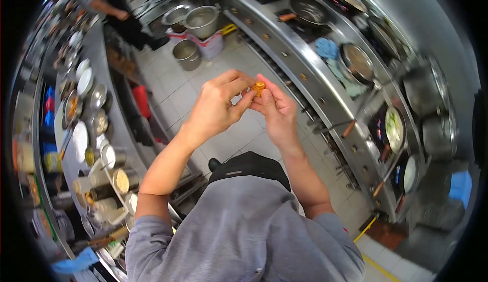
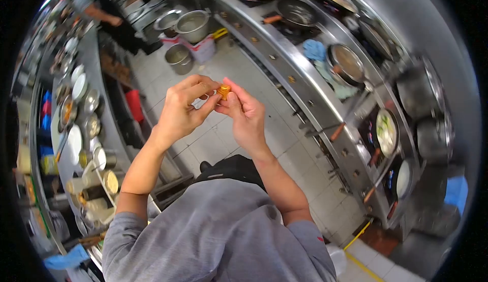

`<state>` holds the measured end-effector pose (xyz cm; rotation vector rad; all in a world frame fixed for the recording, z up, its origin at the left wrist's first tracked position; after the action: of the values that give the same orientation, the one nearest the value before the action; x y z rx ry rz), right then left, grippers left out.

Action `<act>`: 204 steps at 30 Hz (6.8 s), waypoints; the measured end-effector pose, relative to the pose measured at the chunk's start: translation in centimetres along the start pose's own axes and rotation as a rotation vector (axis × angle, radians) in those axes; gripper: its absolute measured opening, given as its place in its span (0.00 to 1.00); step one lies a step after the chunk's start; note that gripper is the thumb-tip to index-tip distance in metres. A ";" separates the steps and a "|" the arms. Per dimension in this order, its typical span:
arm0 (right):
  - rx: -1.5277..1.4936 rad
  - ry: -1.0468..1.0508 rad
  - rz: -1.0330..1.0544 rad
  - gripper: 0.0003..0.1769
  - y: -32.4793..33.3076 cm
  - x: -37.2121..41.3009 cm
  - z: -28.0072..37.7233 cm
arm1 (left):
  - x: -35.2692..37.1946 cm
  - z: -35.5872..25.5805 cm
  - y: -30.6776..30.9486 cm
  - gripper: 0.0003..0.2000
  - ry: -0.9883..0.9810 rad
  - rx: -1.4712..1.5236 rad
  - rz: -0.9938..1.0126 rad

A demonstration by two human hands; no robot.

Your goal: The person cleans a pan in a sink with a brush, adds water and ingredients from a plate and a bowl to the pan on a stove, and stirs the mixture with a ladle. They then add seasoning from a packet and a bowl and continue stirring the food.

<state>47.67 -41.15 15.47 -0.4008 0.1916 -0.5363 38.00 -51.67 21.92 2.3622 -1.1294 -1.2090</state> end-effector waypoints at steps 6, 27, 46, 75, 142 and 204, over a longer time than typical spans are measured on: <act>0.010 0.188 -0.267 0.19 8.8 4.4 1.9 | -3.0 -3.5 -10.9 0.10 -0.100 0.049 0.055; 0.212 0.224 -0.568 0.18 22.0 8.9 7.5 | -11.0 -3.3 -26.6 0.21 0.177 0.838 0.683; 0.064 0.208 -0.817 0.19 27.0 10.3 9.8 | -14.0 -5.1 -33.2 0.19 -0.033 0.910 0.964; 0.492 0.166 -1.021 0.12 44.5 29.6 16.9 | -7.4 -23.0 -53.1 0.07 0.039 0.652 0.970; 0.280 -0.565 0.450 0.14 -1.5 8.4 -16.0 | 22.1 5.4 4.2 0.12 0.521 -0.109 -0.289; 0.917 -0.641 0.426 0.19 -5.6 -34.8 -34.3 | 36.9 43.0 42.5 0.19 1.624 -0.098 -0.474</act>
<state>6.16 -38.03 -10.71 0.3729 -0.5713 -0.0201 -4.63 -102.28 -3.41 2.4070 0.0616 0.6978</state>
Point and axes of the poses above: each hand's wrist, its own x-axis away from the middle knuckle, its own y-axis out of the back of the hand, z = x × y, the point moved 2 cm from there along -x, towards the middle knuckle, and after that the axes turned 5 degrees about -y, right-handed, at the moved point
